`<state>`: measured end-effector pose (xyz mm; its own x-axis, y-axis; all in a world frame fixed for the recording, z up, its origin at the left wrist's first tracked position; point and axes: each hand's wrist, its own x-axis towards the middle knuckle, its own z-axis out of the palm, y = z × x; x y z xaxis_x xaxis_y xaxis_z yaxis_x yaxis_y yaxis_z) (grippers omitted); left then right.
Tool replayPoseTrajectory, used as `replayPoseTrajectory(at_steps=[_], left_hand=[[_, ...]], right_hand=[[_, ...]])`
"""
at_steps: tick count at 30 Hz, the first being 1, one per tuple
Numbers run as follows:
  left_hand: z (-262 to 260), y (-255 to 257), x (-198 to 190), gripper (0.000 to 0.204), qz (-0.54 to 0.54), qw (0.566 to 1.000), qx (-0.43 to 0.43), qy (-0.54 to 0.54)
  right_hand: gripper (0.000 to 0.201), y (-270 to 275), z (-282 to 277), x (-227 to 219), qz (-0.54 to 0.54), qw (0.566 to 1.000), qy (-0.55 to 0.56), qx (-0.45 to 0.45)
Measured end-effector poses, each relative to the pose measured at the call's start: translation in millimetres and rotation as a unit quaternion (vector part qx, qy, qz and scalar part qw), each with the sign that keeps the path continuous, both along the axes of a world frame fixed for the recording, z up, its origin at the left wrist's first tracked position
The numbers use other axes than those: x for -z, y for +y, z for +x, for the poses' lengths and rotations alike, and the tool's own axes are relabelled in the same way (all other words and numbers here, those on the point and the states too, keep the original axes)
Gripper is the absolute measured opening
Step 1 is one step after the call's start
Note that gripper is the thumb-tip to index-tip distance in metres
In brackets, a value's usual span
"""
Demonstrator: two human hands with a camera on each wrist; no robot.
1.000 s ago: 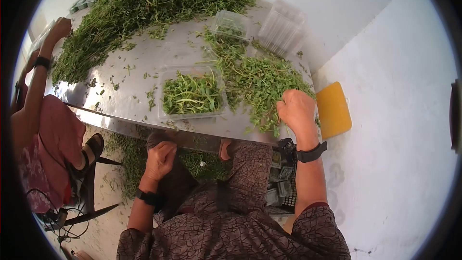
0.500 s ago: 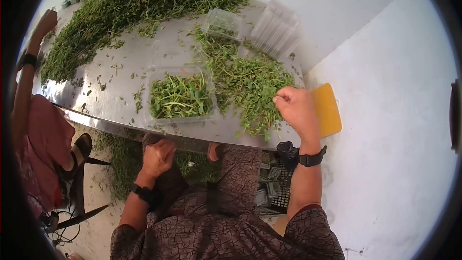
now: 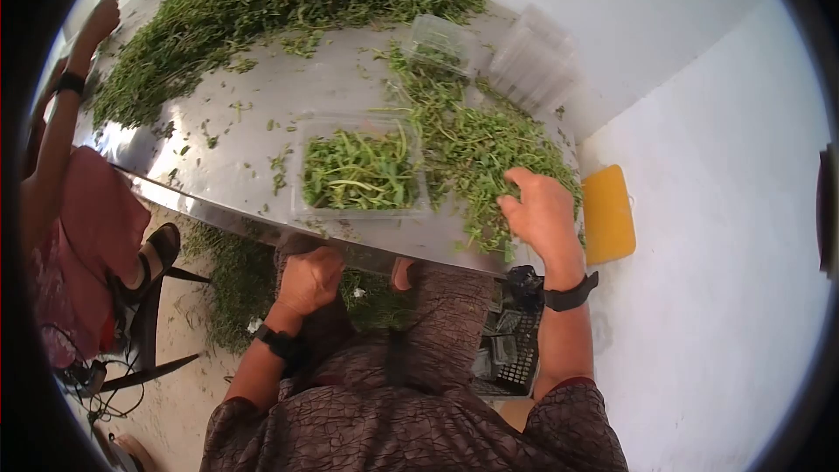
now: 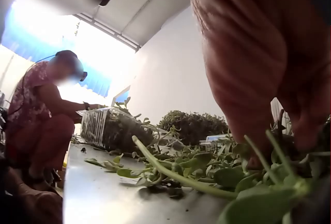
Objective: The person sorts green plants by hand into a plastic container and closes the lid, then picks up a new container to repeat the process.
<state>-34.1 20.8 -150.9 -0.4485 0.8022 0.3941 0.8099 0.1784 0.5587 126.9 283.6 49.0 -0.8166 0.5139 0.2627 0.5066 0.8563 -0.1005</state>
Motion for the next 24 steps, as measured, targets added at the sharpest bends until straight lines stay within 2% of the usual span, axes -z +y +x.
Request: replayPoseTrajectory(at_steps=[2, 6, 8, 9, 11, 12, 14, 18, 20, 21, 23, 24], left_hand=[[-2.2, -1.8, 5.8, 0.01, 0.0, 1.0, 0.012, 0.012], [-1.2, -4.0, 6.3, 0.009, 0.016, 1.0, -0.003, 0.004], [-1.4, -3.5, 7.1, 0.008, 0.016, 1.0, -0.007, 0.0], [-1.9, -2.9, 7.0, 0.008, 0.019, 1.0, -0.003, -0.003], [-2.1, -2.1, 6.4, 0.007, 0.017, 1.0, -0.004, 0.0], [-2.0, -1.4, 6.0, 0.006, 0.015, 1.0, -0.004, 0.004], [-2.1, -0.4, 5.6, 0.006, 0.014, 1.0, -0.003, 0.003], [-2.0, 0.3, 6.8, 0.006, 0.025, 1.0, -0.002, 0.006], [-2.1, -0.9, 4.7, 0.007, 0.011, 1.0, -0.004, 0.005], [-2.3, -1.6, 3.9, 0.009, -0.001, 1.0, -0.003, 0.003], [-2.5, -2.2, 3.4, 0.008, -0.006, 1.0, -0.006, 0.002], [-2.4, -2.0, 3.4, 0.008, -0.009, 1.0, -0.006, 0.001]], right_hand=[[0.019, 3.5, -2.6, 1.5, -0.004, 0.999, 0.031, -0.009], [0.021, 6.4, -1.6, 1.6, 0.007, 0.998, 0.059, -0.017], [0.023, 0.7, -1.9, -8.3, -0.079, 0.991, 0.099, 0.035], [0.023, 0.4, -2.8, -11.7, -0.08, 0.991, 0.1, 0.033], [0.021, -0.8, -3.2, -19.0, -0.243, 0.952, 0.169, 0.072], [0.021, -7.5, -5.7, -27.5, -0.243, 0.952, 0.169, 0.071], [0.019, -29.6, -16.8, -48.8, -0.34, 0.91, 0.236, 0.039], [0.017, -55.7, -42.0, -66.6, -0.342, 0.906, 0.251, -0.015], [0.017, -66.8, -57.8, -69.0, -0.356, 0.889, 0.273, -0.095], [0.017, -67.9, -65.6, -67.1, -0.357, 0.888, 0.273, -0.097], [0.018, -66.8, -81.2, -58.1, -0.254, 0.917, 0.221, -0.215], [0.022, -69.2, -90.0, -50.4, -0.282, 0.899, 0.229, -0.245]])
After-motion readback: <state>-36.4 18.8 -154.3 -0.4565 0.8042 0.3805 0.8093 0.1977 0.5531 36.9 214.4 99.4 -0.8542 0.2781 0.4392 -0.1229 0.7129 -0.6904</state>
